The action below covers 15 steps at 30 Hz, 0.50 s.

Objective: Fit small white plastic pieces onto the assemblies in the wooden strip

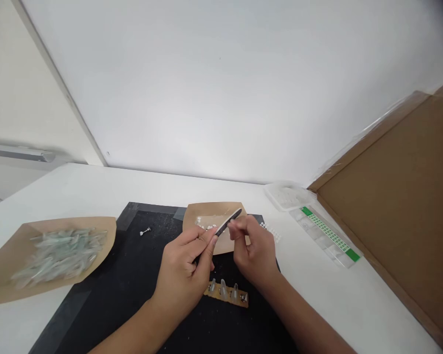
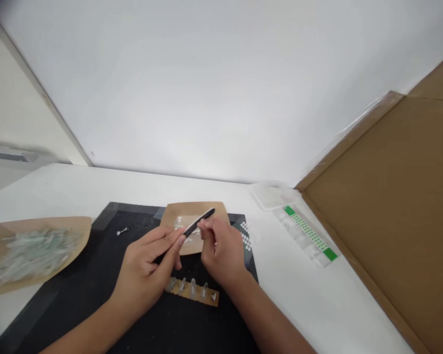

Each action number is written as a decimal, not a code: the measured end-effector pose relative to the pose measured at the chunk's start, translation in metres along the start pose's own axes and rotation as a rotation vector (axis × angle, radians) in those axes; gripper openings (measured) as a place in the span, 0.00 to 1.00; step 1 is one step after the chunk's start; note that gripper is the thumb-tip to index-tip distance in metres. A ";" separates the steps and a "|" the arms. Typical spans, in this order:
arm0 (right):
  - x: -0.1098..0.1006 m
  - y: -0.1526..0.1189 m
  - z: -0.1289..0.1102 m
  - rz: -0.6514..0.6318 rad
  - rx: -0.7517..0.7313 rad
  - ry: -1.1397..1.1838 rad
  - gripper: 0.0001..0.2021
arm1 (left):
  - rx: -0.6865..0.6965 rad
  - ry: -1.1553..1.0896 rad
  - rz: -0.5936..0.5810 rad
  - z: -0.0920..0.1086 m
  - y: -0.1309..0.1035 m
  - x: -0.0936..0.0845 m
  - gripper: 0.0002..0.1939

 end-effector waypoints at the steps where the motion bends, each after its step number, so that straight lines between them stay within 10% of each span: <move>1: 0.000 0.000 0.000 0.001 0.002 -0.005 0.11 | -0.004 0.005 0.002 0.000 0.000 0.000 0.13; 15: 0.004 0.000 -0.007 -0.008 -0.040 -0.082 0.11 | -0.017 0.009 0.007 -0.004 0.000 0.000 0.13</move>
Point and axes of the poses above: each hand's wrist, its own y-axis towards the middle knuckle, its own x-axis out of the palm, z = x × y, the point moved 6 cm from there along y, towards the middle knuckle, and after that the axes turned 11 degrees about -z, right-handed, at the moved point
